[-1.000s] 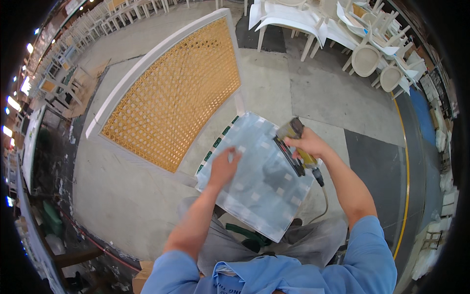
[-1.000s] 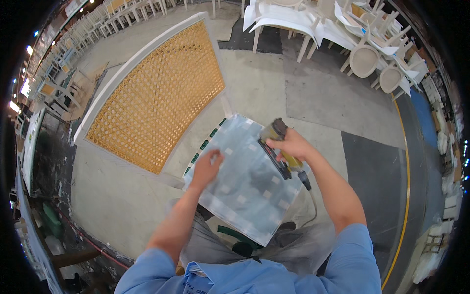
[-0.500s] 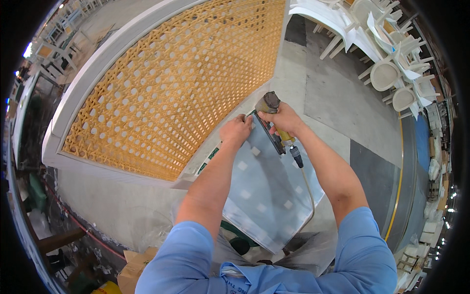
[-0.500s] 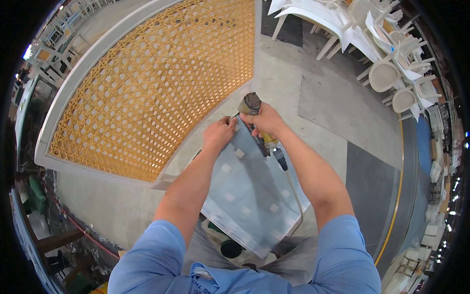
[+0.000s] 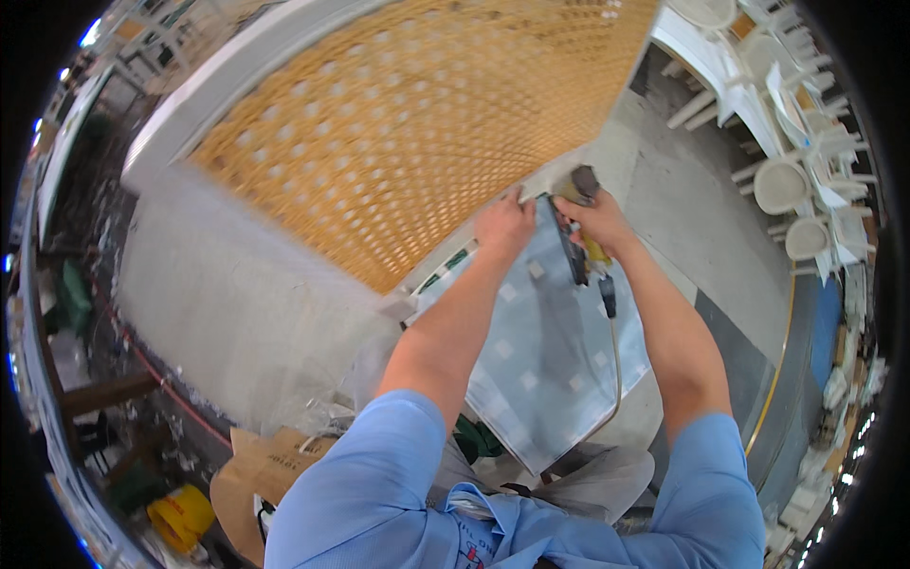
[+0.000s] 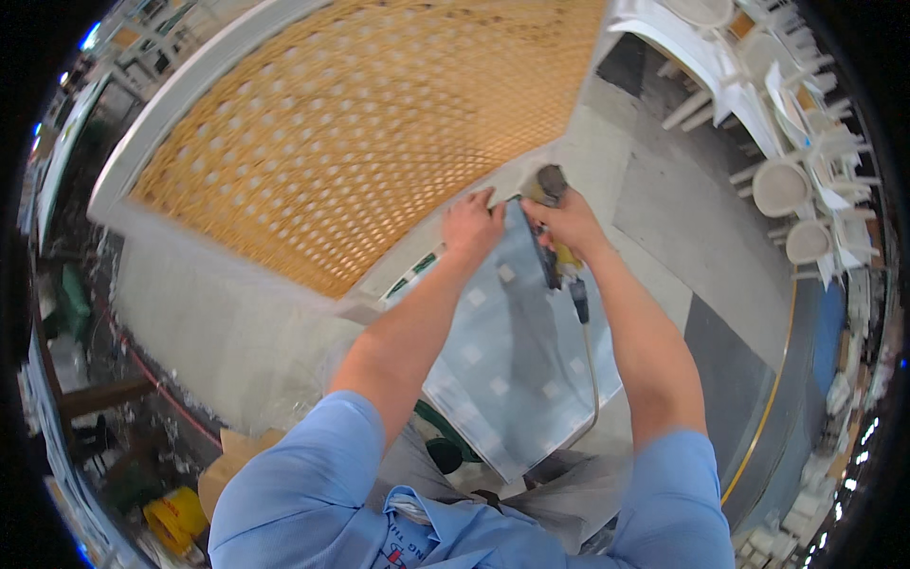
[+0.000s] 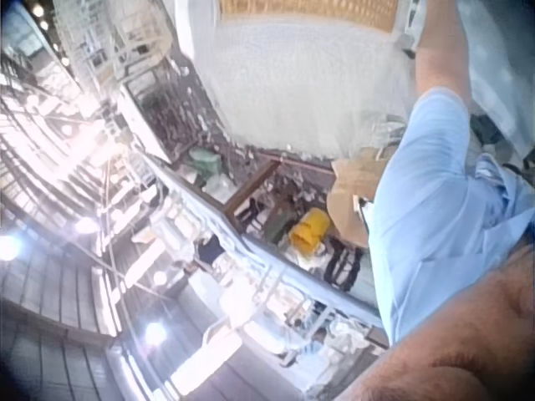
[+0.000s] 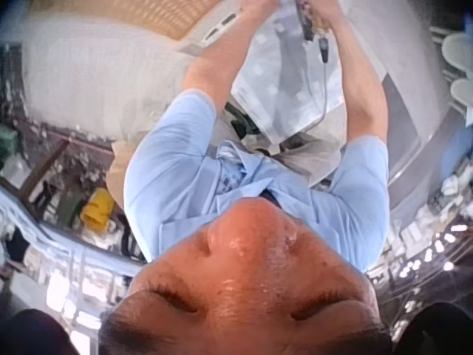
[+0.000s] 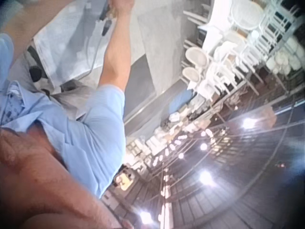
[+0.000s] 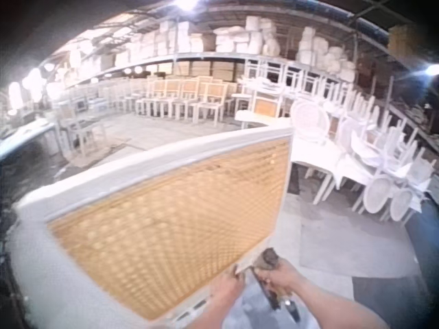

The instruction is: The person weaves green plastic strips into a white chair seat frame, then staples the edges. They trim excess strips with scissors and cover the woven seat with a translucent sheet, stapling it in place.

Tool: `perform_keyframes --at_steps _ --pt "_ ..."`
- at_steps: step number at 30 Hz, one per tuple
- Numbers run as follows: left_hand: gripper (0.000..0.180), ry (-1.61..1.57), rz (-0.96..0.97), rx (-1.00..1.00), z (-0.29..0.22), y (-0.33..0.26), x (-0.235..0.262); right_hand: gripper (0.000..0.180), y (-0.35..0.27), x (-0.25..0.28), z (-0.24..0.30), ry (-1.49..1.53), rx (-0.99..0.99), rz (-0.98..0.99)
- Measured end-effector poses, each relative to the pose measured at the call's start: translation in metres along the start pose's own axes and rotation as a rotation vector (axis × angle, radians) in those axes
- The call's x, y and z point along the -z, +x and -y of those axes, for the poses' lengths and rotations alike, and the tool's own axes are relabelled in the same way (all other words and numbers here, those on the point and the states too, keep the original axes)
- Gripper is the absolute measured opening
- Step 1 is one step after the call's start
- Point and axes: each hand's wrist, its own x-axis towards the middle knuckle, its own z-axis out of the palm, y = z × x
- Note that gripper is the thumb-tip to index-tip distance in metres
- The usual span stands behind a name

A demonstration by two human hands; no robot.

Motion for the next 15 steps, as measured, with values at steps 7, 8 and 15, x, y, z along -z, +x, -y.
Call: perform_keyframes --at_steps 7,8,15 --pt "0.05 -0.215 0.223 -0.125 -0.005 -0.181 0.039 0.032 -0.08 0.021 -0.033 0.093 -0.122 -0.066" --pt "0.056 -0.127 0.232 -0.07 0.006 -0.192 0.051 0.032 -0.088 0.017 -0.03 0.1 -0.103 -0.032" --pt "0.087 0.124 0.396 0.266 0.043 -0.209 0.09 0.029 -0.113 -0.055 -0.015 0.12 -0.051 0.201"
